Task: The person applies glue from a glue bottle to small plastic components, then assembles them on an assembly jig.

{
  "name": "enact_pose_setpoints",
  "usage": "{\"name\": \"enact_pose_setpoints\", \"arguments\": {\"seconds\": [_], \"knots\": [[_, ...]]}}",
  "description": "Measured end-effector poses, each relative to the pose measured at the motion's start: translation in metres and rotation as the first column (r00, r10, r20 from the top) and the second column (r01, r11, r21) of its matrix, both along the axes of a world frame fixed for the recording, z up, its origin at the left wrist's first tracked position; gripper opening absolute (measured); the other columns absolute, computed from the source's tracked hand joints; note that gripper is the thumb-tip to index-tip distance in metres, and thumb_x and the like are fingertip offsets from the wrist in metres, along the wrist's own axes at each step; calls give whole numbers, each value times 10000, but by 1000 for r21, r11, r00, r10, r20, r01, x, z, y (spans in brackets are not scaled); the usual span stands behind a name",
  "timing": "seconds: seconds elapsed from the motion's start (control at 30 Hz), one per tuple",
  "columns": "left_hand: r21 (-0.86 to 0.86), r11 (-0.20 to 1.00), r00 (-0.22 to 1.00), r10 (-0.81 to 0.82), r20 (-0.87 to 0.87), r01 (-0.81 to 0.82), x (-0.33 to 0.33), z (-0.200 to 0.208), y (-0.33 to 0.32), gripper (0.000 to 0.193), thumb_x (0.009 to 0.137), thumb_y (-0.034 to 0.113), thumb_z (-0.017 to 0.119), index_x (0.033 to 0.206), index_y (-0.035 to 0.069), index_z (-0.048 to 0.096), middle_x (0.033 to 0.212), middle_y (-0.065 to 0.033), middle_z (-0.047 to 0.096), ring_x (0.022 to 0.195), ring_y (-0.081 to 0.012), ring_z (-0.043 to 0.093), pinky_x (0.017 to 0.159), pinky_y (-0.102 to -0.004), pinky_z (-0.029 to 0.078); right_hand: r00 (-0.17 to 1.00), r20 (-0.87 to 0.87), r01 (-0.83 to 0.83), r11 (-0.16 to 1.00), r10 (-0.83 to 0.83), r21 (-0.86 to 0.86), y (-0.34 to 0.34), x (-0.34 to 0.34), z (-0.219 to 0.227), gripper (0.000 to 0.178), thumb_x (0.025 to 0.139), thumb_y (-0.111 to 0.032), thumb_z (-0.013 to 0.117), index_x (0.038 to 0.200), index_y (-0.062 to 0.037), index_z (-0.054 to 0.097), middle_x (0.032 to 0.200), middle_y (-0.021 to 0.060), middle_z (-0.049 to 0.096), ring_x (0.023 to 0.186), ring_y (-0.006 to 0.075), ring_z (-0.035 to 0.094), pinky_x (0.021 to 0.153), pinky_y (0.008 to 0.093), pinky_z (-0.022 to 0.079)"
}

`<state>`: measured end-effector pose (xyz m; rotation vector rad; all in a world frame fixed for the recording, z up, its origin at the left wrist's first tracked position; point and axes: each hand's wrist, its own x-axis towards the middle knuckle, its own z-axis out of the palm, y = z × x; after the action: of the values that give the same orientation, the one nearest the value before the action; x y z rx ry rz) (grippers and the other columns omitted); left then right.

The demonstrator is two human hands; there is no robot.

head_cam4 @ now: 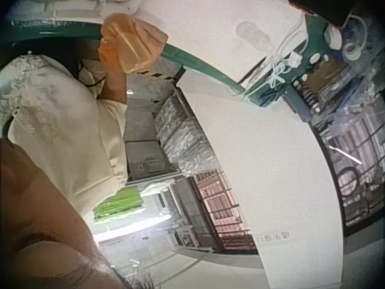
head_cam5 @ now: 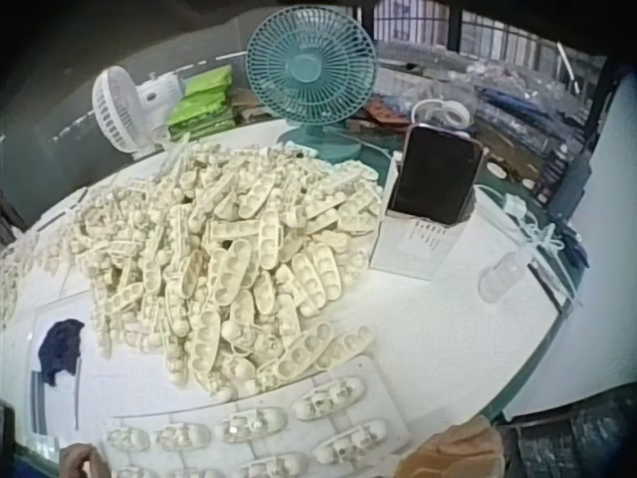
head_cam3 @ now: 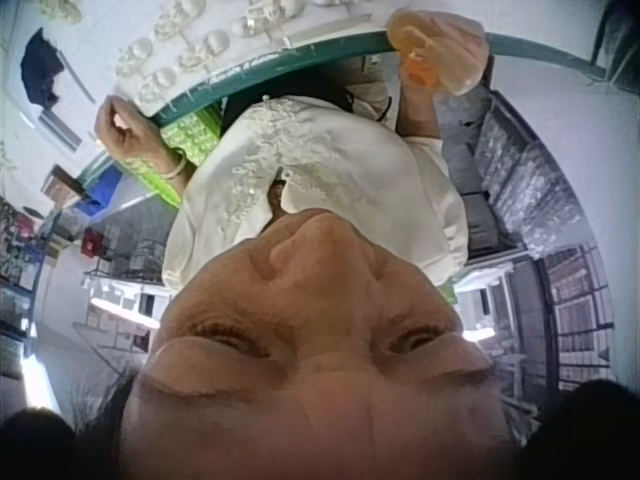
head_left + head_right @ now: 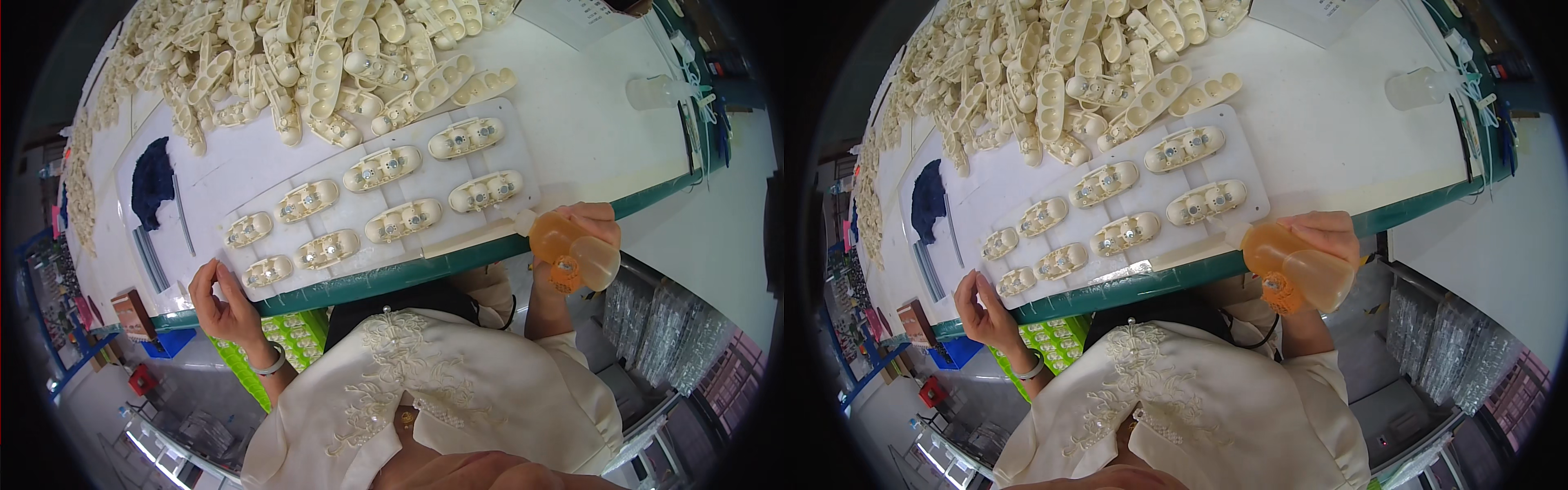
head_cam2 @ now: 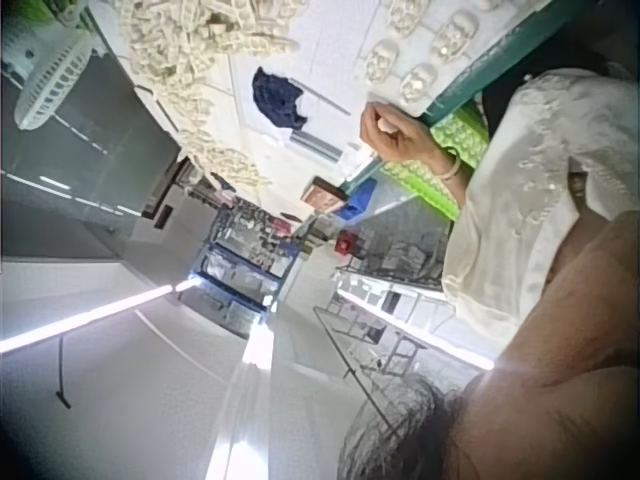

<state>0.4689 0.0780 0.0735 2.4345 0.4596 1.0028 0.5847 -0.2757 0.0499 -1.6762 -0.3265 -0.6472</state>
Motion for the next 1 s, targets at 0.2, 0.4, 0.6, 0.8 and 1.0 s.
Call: {"name": "enact_pose_setpoints", "arguments": {"seconds": [0.2,0.4,0.6,0.8,1.0], "knots": [[2,1000,1000,-3,-3,3,0,1,-1,134,828,-55,595,959,-54,624,935,-117,624,843,-186,573,756,-278,452,999,-15,-30,1000,30,-9,3,0,6,360,787,-238,720,938,-10,486,860,127,520,706,166,560,597,249,490],[-3,1000,1000,-9,1,9,0,-1,0,134,831,-58,590,961,-57,623,941,-121,622,850,-186,570,758,-277,450,998,22,-57,998,57,23,-5,0,2,354,783,-206,722,959,-17,480,875,108,508,740,159,545,598,242,481],[-17,1000,1000,-7,-4,7,-2,-1,2,138,836,-59,587,969,-61,622,947,-122,617,851,-186,567,753,-276,447,996,36,82,996,-81,-38,-5,4,5,337,802,-225,701,961,-29,479,873,103,505,733,144,535,605,230,484],[-13,1000,1000,3,-8,-3,-1,0,1,132,838,-55,588,965,-63,624,940,-121,618,846,-183,564,751,-276,446,997,28,68,998,-69,15,-4,3,5,327,811,-231,691,958,-29,479,867,95,508,726,143,535,604,223,483],[-18,1000,1000,6,-13,-6,0,-1,1,128,840,-45,591,962,-64,626,935,-118,620,845,-182,562,751,-276,444,995,50,92,995,-89,-45,-9,3,7,247,828,-167,656,941,-24,489,867,99,507,754,153,546,628,237,490]]}}
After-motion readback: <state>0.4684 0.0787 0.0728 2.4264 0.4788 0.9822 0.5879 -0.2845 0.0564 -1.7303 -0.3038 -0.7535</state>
